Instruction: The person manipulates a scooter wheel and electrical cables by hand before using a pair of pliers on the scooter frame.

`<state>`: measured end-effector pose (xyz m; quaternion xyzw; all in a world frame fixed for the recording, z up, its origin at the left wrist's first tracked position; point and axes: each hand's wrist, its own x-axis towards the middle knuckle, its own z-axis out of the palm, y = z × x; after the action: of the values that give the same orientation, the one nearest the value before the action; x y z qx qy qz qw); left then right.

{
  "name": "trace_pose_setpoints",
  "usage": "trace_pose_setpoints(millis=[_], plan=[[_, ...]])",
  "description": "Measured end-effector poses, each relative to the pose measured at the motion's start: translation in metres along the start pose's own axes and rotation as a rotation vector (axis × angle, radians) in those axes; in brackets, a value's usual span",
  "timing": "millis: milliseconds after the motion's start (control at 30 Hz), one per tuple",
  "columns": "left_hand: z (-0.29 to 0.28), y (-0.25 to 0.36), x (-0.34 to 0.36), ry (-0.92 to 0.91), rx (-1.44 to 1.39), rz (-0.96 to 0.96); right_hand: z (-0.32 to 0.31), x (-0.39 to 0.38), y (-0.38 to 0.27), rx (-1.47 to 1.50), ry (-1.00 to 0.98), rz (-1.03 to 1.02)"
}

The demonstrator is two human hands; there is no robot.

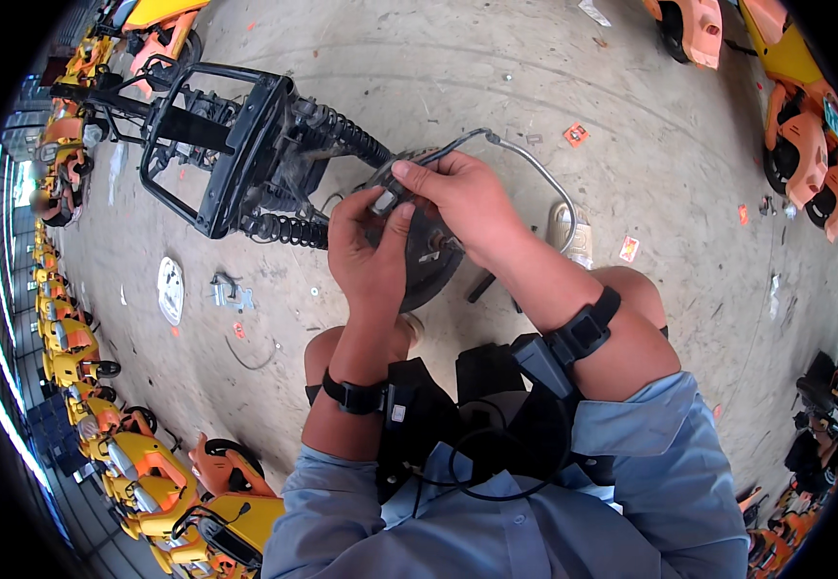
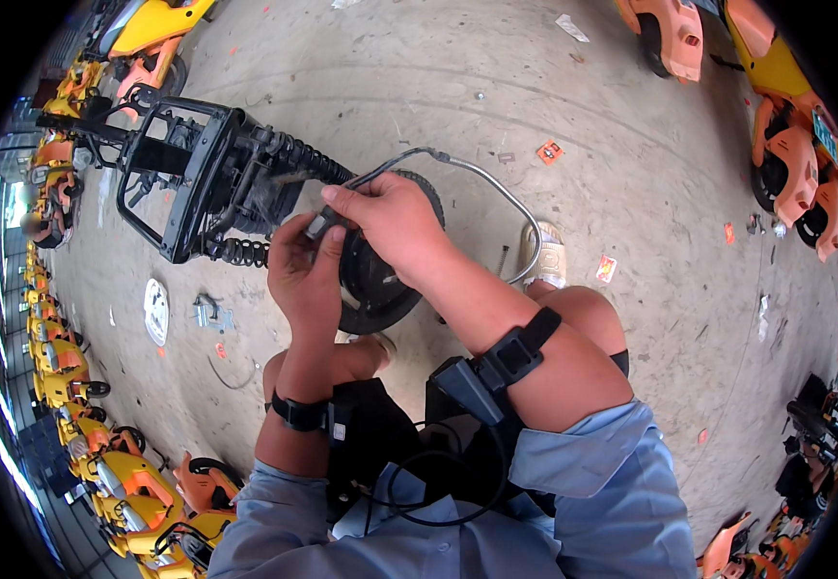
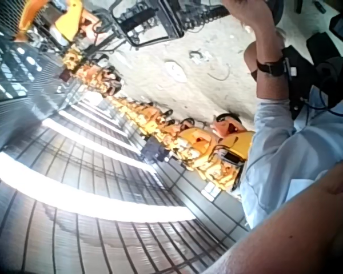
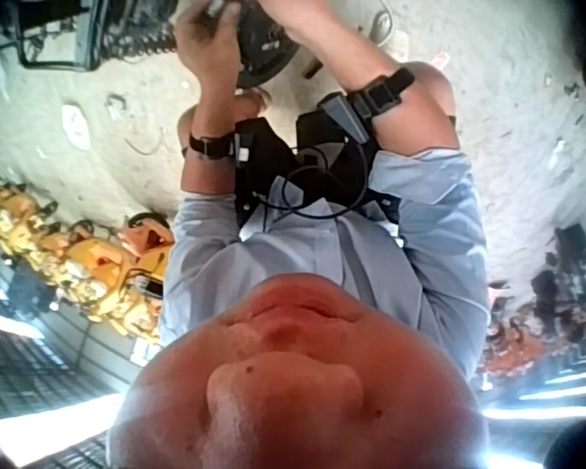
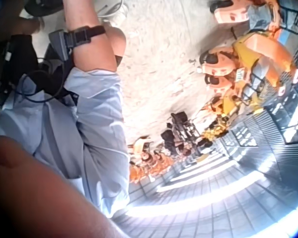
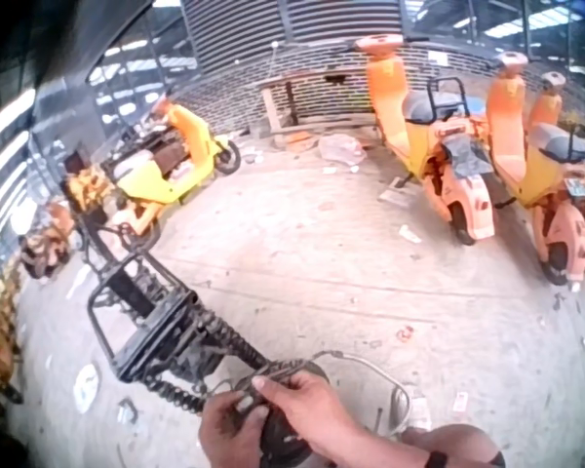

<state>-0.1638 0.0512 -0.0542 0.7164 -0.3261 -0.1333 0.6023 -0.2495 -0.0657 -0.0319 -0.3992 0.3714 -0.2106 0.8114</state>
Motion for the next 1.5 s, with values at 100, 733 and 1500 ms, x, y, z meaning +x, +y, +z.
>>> trace_pose_setpoints(millis=[100, 733, 1500], plan=[[0.003, 0.012, -0.002, 0.011, -0.028, -0.084, -0.005, 0.003, -0.003, 0.005, -0.005, 0.003], [0.003, 0.007, 0.002, -0.019, -0.252, -0.031, -0.006, 0.008, 0.004, -0.058, 0.005, -0.030], [-0.005, 0.004, 0.000, -0.084, -0.007, -0.052, -0.001, 0.001, 0.002, -0.038, 0.000, -0.027]])
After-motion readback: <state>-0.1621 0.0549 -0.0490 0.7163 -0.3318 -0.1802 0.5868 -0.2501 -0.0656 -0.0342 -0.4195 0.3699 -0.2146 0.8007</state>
